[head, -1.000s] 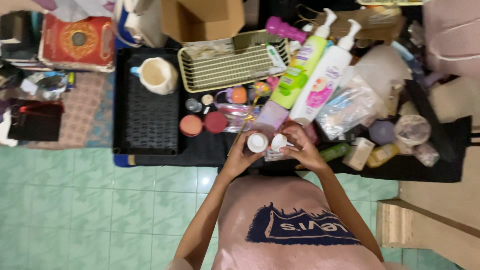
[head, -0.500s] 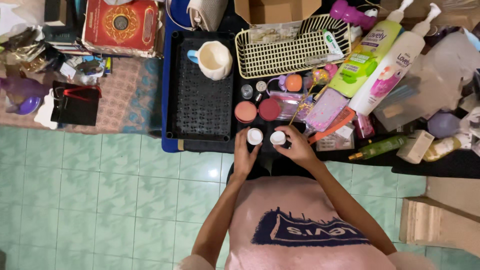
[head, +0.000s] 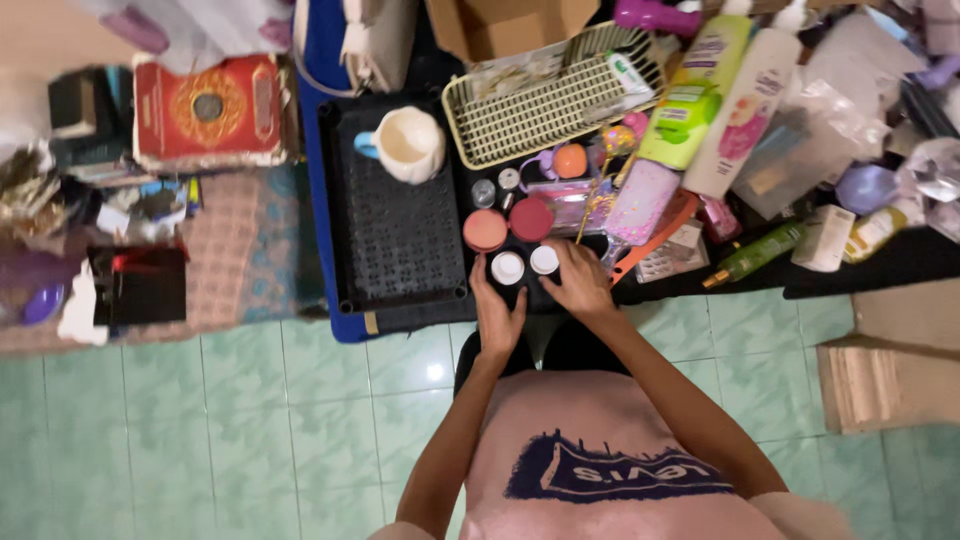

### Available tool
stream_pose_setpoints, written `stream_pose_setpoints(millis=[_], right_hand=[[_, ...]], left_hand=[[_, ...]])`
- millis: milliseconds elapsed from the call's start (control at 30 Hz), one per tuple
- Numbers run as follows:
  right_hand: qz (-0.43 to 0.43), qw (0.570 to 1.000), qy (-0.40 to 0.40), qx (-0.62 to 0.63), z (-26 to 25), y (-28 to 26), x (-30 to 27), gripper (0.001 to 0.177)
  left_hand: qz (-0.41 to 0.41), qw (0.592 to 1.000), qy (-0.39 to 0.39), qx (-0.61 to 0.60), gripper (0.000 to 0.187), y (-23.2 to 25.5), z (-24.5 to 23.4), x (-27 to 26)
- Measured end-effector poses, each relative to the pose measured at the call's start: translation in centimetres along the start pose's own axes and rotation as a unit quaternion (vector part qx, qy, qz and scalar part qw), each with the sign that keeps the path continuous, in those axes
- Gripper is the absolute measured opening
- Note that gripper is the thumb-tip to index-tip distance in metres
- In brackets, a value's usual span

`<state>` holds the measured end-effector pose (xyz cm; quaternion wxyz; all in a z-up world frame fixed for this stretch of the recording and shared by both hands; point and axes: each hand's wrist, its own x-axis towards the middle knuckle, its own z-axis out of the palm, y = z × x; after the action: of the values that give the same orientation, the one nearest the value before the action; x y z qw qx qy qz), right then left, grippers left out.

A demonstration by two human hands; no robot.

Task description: The person assembles a small black plastic stool by inserting four legs into the seat base. They then handle a tissue box, a mug, and small cosmetic containers, placing them on the stool and nearby surfaces.

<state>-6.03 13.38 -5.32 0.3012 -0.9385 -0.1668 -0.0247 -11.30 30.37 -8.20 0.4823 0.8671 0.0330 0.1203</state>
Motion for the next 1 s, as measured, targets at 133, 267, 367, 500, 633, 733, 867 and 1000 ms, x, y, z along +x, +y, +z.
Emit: stream_pose_setpoints(millis=[133,267,367,500,633,733,867,1000], right_hand=[[0.034,0.999,0.033,-0.005,-1.8,-1.1,-0.8,0.061],[0.089,0.991,0.056,0.086,-4.9,-0.4,-3.2,0.049],[0.108,0.969,0.131,0.179,-7.5,1.8,-6.0,0.041],[0.200,0.940,0.143,0.236,-12.7,7.0,-12.7,0.031],[0.330,0.895,0.191,0.230,-18.6,12.6,-20.7,0.029],[0.429,0.851,0.199,0.227,-22.8,16.8,-27.9,0.031],[0.451,0.833,0.239,0.215,-26.5,22.5,-36.1,0.030],[0.491,0.801,0.255,0.226,-28.8,26.8,-42.5,0.029]], left_hand=[[0.078,0.997,-0.007,-0.007,0.088,2.3,-0.5,-0.9],[0.160,0.987,-0.029,-0.013,0.058,5.6,0.4,-2.2],[0.143,0.974,-0.170,-0.044,0.028,7.5,2.3,-1.9],[0.177,0.924,-0.315,-0.121,0.018,10.4,7.3,-2.4],[0.116,0.877,-0.454,-0.108,0.028,14.4,13.9,-4.7],[0.121,0.845,-0.503,-0.133,0.031,17.3,19.6,-8.3],[0.127,0.801,-0.562,-0.162,0.037,20.6,29.0,-12.9],[0.190,0.670,-0.717,-0.030,0.039,23.6,37.5,-17.3]])
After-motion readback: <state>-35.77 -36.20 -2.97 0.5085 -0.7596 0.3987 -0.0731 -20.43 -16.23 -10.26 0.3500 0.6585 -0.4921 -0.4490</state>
